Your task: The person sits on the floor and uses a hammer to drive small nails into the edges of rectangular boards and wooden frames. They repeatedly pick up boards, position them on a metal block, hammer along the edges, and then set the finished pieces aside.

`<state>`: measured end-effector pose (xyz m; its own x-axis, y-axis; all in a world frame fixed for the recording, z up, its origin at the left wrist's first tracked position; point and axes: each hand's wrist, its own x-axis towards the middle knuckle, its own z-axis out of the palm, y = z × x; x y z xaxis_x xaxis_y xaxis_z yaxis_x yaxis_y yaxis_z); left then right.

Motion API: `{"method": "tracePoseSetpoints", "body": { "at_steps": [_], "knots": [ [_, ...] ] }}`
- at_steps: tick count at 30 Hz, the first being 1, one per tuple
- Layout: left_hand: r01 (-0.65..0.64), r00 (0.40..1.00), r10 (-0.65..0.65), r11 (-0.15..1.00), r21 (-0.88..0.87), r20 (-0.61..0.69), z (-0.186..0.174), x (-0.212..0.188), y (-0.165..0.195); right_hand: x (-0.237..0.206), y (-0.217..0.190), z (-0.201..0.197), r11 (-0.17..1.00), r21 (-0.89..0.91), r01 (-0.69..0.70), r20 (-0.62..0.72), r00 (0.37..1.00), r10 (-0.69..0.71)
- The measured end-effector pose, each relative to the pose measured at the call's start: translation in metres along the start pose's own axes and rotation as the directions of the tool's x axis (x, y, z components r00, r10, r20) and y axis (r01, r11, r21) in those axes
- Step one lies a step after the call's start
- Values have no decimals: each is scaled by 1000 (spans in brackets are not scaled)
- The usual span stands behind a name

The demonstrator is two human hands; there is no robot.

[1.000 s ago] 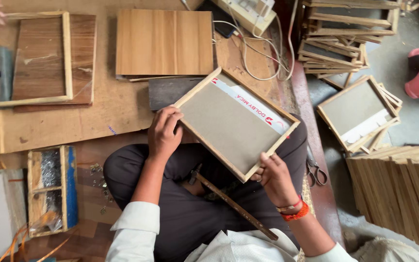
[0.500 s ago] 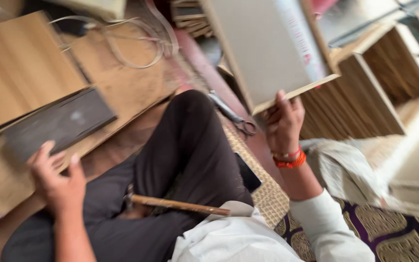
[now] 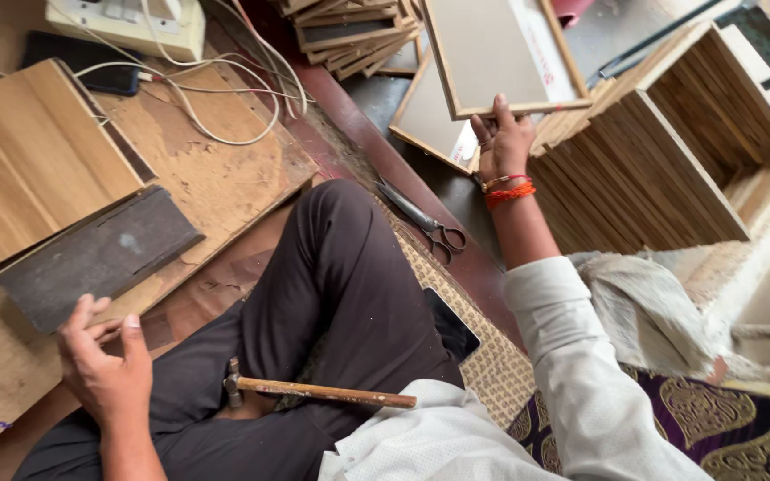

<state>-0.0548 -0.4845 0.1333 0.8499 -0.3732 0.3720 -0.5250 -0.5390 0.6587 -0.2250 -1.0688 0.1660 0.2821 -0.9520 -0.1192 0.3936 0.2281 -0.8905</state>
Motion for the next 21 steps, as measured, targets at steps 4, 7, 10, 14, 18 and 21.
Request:
{"method": "tracePoseSetpoints", "body": {
  "at_steps": [4,7,10,14,18,21],
  "knots": [
    [-1,1000,1,1000,12,11,4,1,10,-4,49,7,831,186,-525,212,847,487],
    [-14,999,14,1000,5,42,8,3,12,-51,87,2,790,-213,-575,98,792,603],
    [-27,999,25,999,39,27,10,6,8,-95,99,13,803,-328,-498,375,712,594],
    [5,997,-9,998,63,75,14,9,4,-142,74,21,846,-272,-458,463,708,532],
    [-21,994,12,996,84,106,20,12,1,-156,28,28,863,-127,-489,516,711,479],
    [-57,992,46,995,88,119,22,11,-2,-165,5,26,806,41,-590,623,646,442]
  ]
}}
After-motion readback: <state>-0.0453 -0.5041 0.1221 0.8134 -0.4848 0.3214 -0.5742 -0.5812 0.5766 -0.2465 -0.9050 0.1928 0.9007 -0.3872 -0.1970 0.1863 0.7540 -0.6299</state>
